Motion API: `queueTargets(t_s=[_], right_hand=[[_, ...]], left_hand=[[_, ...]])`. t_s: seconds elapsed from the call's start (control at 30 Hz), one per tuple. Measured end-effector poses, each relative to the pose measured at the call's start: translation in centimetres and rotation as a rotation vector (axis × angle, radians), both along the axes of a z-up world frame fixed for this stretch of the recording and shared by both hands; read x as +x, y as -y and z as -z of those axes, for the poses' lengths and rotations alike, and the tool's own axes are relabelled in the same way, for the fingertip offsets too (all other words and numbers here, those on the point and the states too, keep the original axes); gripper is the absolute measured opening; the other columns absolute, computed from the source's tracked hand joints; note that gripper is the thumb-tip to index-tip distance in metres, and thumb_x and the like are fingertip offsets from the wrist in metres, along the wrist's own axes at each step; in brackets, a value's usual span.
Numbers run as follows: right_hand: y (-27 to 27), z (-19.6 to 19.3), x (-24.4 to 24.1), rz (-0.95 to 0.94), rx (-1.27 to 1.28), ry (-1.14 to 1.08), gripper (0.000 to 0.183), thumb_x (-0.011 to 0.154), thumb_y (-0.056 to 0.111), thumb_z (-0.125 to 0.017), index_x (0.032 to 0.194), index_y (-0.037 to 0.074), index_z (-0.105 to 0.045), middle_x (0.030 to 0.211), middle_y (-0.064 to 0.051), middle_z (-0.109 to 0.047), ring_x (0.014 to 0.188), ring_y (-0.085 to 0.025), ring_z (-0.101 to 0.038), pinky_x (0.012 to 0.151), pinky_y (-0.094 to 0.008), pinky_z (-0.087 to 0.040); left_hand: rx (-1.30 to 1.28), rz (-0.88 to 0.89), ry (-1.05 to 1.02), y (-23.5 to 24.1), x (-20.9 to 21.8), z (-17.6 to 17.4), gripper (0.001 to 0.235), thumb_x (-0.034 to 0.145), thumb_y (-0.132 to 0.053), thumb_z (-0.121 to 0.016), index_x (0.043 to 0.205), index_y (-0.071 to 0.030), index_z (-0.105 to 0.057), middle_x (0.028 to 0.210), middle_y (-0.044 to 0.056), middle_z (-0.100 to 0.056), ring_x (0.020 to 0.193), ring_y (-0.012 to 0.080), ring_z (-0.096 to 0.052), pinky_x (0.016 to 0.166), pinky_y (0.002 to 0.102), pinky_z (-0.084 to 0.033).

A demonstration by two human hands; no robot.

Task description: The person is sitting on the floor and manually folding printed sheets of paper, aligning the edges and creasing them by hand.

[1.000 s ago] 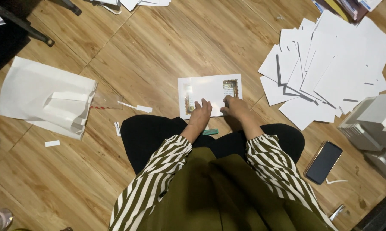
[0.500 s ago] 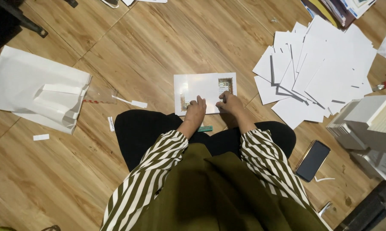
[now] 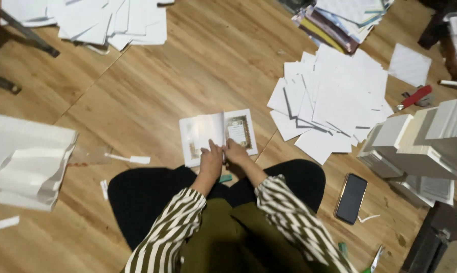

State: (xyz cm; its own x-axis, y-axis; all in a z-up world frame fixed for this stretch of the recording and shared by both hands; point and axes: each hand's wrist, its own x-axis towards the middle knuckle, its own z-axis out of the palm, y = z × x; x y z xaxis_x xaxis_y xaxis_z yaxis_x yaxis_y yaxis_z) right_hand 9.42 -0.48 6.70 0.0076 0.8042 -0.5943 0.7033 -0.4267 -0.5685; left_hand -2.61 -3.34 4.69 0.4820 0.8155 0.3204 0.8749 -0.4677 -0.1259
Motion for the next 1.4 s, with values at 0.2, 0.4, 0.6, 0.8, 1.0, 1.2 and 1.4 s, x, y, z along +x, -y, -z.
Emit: queueTargets(t_s=[0.2,0.4,0.6,0.8,1.0,1.2,1.4], right_hand=[[0.4,-1.9,0.8,-0.184,0.009,0.249,0.030,0.083,0.027,-0.054,0.089,-0.001,-0.064,0.085,-0.024,-0.064,0.087,-0.040,-0.063,0.074,-0.053,-0.049],[-0.4,-1.6,1.0,-0.226,0.075,0.287,0.026,0.077,0.026,-0.065,0.084,0.001,-0.067,0.076,-0.021,-0.064,0.081,-0.037,-0.064,0.069,-0.049,-0.051],[0.7,-6.9,0.9,-0.155,0.098,0.207,0.029,0.075,0.029,-0.067,0.085,0.001,-0.068,0.077,-0.019,-0.064,0.082,-0.035,-0.064,0.069,-0.043,-0.051],[1.5,-10.4,-0.4,0.300,0.174,-0.769,0.021,0.075,0.015,-0.071,0.078,-0.004,-0.062,0.063,-0.010,-0.063,0.056,-0.013,-0.062,0.061,-0.023,-0.051],[5.6,-14.1,-2.4,0.466,0.536,-1.022,0.018,0.077,0.011,-0.070,0.085,-0.005,-0.064,0.066,-0.011,-0.064,0.057,-0.014,-0.062,0.059,-0.028,-0.054],[10.4,-25.0,-1.9,0.381,0.873,-0.914,0.012,0.076,0.002,-0.069,0.080,-0.008,-0.063,0.064,-0.015,-0.060,0.063,-0.016,-0.056,0.068,-0.029,-0.050],[13.5,-25.0,2.7,0.802,1.017,-1.042,0.011,0.077,0.001,-0.067,0.084,0.000,-0.059,0.065,-0.010,-0.057,0.054,-0.018,-0.061,0.054,-0.029,-0.054]], left_hand=[[-0.332,-0.117,-0.187,3.5,-1.3,-4.9,0.073,0.080,-0.043,-0.055,0.135,-0.001,-0.032,0.141,0.023,-0.026,0.122,0.0459,-0.033,0.097,0.045,-0.037],[-0.497,-0.108,-0.159,2.8,-1.8,-5.9,0.078,0.081,-0.048,-0.052,0.138,-0.004,-0.025,0.144,0.020,-0.021,0.126,0.0439,-0.026,0.100,0.047,-0.030],[-0.706,-0.098,0.303,2.5,-2.3,-6.0,0.078,0.080,-0.031,-0.060,0.140,-0.005,-0.018,0.145,0.020,-0.013,0.132,0.0391,-0.017,0.106,0.053,-0.017],[-0.726,-0.507,1.402,2.7,-2.8,-7.5,0.059,0.078,-0.041,-0.069,0.116,-0.009,-0.038,0.094,0.010,-0.057,0.069,0.0213,-0.061,0.053,0.027,-0.050],[-0.747,-0.105,1.719,3.5,-3.5,-19.9,0.022,0.079,-0.014,-0.069,0.069,-0.006,-0.051,0.059,0.007,-0.061,0.057,0.0089,-0.060,0.056,0.017,-0.046],[-0.537,0.304,1.359,5.4,-5.0,-29.2,0.021,0.078,-0.020,-0.068,0.063,-0.011,-0.055,0.054,0.001,-0.054,0.049,0.0140,-0.051,0.051,0.023,-0.043],[-0.310,0.467,1.216,7.5,-6.1,-34.4,0.028,0.081,-0.016,-0.064,0.060,-0.005,-0.048,0.052,0.006,-0.046,0.048,0.0277,-0.050,0.058,0.034,-0.043]])
